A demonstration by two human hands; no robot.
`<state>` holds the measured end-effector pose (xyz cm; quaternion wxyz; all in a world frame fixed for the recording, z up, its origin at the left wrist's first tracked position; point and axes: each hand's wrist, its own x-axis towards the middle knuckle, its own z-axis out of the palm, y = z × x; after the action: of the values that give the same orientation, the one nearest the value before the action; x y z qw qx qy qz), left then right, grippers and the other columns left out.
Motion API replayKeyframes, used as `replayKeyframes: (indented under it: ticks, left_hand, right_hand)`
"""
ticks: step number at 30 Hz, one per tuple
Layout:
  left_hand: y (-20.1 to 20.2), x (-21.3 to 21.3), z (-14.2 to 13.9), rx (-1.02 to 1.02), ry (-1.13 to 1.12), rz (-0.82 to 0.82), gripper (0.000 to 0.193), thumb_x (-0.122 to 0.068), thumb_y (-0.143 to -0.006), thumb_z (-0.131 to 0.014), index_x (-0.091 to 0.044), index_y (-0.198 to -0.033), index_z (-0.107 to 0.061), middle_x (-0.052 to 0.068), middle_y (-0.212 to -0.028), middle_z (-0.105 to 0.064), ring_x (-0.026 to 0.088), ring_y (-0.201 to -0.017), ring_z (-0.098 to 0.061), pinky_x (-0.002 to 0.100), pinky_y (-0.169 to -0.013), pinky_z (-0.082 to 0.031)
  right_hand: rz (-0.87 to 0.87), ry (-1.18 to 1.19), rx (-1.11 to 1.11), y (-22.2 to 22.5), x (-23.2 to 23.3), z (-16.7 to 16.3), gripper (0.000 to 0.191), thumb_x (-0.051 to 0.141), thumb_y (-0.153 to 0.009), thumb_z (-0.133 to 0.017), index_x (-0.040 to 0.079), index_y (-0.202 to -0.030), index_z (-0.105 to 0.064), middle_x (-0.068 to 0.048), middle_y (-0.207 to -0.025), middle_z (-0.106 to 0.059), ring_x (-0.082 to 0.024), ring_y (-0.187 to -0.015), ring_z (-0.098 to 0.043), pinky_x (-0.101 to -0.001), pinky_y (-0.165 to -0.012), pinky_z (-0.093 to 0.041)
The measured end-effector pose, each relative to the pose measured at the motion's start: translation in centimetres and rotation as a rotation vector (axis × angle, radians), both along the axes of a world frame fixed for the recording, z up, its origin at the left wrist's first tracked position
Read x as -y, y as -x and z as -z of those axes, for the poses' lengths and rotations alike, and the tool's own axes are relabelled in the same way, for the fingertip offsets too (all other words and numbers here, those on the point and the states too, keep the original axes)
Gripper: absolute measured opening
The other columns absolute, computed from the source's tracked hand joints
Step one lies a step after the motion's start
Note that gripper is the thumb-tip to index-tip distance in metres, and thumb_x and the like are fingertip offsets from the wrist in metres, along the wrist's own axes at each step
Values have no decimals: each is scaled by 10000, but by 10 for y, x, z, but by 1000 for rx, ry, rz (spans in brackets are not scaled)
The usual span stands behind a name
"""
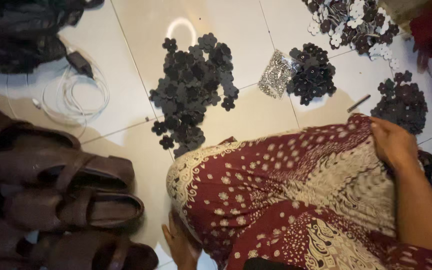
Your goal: The person sits on the floor and repeatedly picks up black flower-shaped pieces and small silver fasteners, then presses them together by hand. The assembled units are placed into a growing pile on the floor.
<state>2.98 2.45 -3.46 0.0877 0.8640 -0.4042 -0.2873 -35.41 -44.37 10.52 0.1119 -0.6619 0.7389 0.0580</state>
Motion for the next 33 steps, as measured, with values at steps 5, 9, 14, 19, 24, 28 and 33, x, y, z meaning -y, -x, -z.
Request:
replayKeyframes:
  ticks: [5,9,14,19,24,28,33]
  left_hand:
    - [-7,13,13,50,126,-56,882,-244,-668,-741,46,-1458,-477,272,-1515,-463,406,-1443,-360,622,-1128,-250]
    - [-48,47,25,14,101,-44,816,-223,-726,-699,54,-1461,-477,267,-1501,-481,392,-1426,-392,595,-1132,-281]
    - [-67,49,24,13,83,-42,735,-197,-799,-646,65,-1464,-477,260,-1483,-503,375,-1405,-431,561,-1138,-320]
    - [-14,18,13,14,82,-57,655,-171,-871,-593,76,-1467,-478,254,-1466,-525,357,-1383,-470,527,-1144,-359]
    - [-9,11,5,21,80,-107,579,-145,-944,-541,87,-1470,-478,247,-1448,-547,340,-1362,-510,494,-1150,-398]
    - [-16,24,5,8,115,-200,520,-124,-1002,-498,95,-1473,-478,242,-1434,-565,326,-1344,-541,467,-1155,-429]
    - [-19,30,-2,-49,261,-415,452,-98,-1074,-446,106,-1476,-478,236,-1417,-587,309,-1323,-580,433,-1161,-468]
  right_hand:
    - [-140,225,-170,32,19,9,341,424,-1187,-572,139,-1211,-757,-205,-1101,-736,-405,-1073,-685,-496,-1006,-538]
    - [99,195,-228,6,34,9,309,415,-1036,-609,218,-1211,-768,-202,-1045,-738,-436,-975,-670,-542,-843,-527]
    - [-520,301,-468,-22,79,12,154,170,-1066,-503,153,-988,-635,-102,-973,-728,-321,-881,-718,-446,-720,-564]
    - [-699,292,-343,-29,62,71,122,225,-1056,-539,179,-1036,-650,-87,-915,-699,-308,-826,-698,-462,-738,-557]
    - [-605,-90,40,-20,36,111,193,338,-1009,-629,204,-1132,-691,-61,-926,-719,-252,-834,-698,-409,-723,-574]
    - [-933,48,-28,-8,37,122,309,336,-950,-644,234,-1241,-664,-74,-1014,-723,-227,-886,-694,-374,-778,-562]
    - [-348,-734,442,25,-2,150,359,330,-922,-650,172,-1241,-690,-100,-1107,-745,-222,-956,-701,-370,-860,-545]
